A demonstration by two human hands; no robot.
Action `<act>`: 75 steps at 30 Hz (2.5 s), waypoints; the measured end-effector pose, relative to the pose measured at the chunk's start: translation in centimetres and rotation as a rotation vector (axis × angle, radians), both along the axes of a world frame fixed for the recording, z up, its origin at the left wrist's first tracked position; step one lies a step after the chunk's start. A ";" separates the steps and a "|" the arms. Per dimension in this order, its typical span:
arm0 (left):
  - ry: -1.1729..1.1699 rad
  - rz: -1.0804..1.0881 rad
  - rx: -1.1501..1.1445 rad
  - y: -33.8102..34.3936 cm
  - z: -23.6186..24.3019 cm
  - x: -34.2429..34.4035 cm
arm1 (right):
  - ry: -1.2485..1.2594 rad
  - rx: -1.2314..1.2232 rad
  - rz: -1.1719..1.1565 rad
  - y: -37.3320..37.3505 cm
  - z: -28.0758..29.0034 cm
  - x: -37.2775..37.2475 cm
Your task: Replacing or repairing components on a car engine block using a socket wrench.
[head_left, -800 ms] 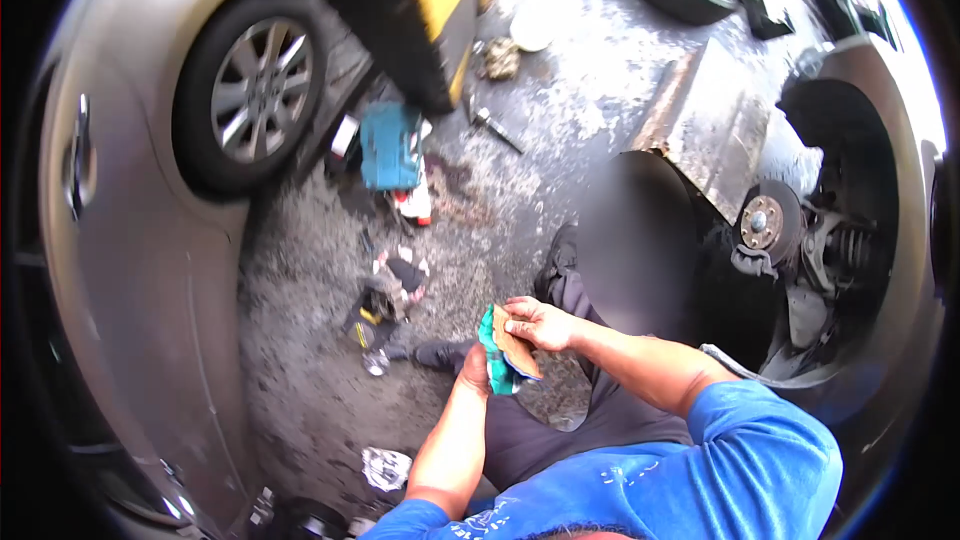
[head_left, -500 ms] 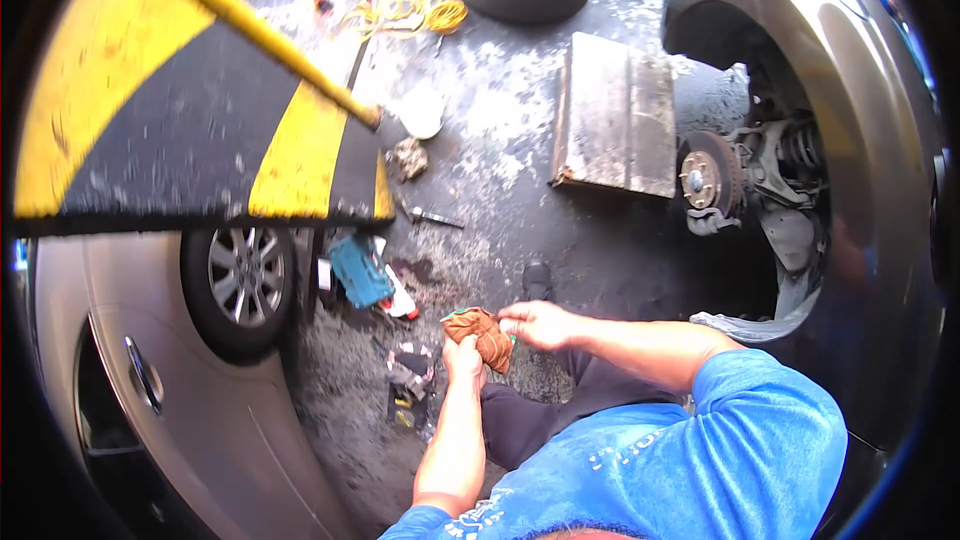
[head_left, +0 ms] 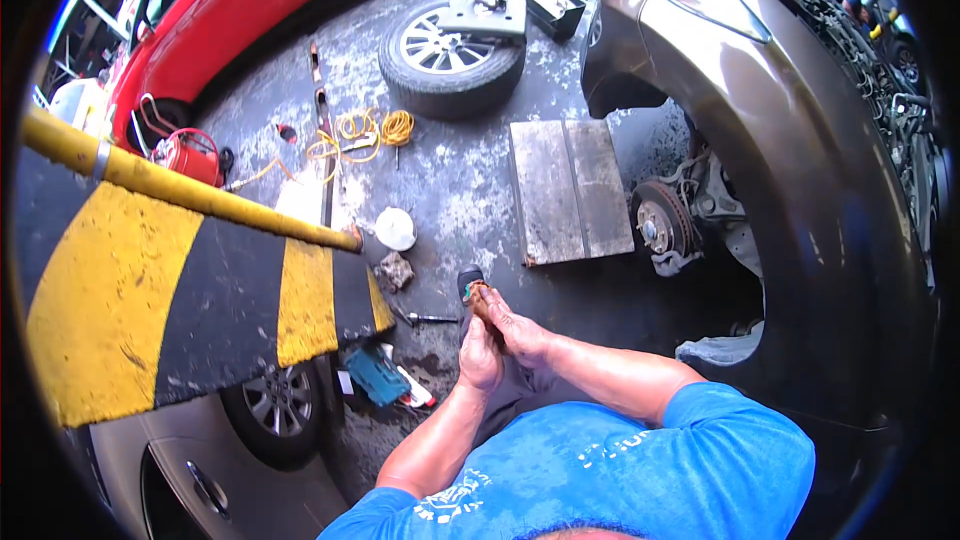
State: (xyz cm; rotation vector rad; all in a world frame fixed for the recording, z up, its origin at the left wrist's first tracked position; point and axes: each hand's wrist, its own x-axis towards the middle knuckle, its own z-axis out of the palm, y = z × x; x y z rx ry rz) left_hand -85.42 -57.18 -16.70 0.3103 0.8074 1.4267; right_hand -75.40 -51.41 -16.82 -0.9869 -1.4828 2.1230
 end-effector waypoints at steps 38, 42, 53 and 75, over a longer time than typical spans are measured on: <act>0.475 -0.678 0.628 56.0 26.0 19.6 | -0.449 0.715 -0.389 42.0 35.8 23.7; 0.578 -0.552 0.492 60.1 28.5 21.4 | -0.604 0.573 -0.391 44.5 39.8 26.7; 0.918 -0.527 0.381 79.0 32.4 26.6 | -1.095 0.657 -0.591 49.3 43.6 35.7; 1.593 -1.021 0.880 98.4 33.3 52.1 | -1.258 0.032 -1.088 49.4 45.5 40.0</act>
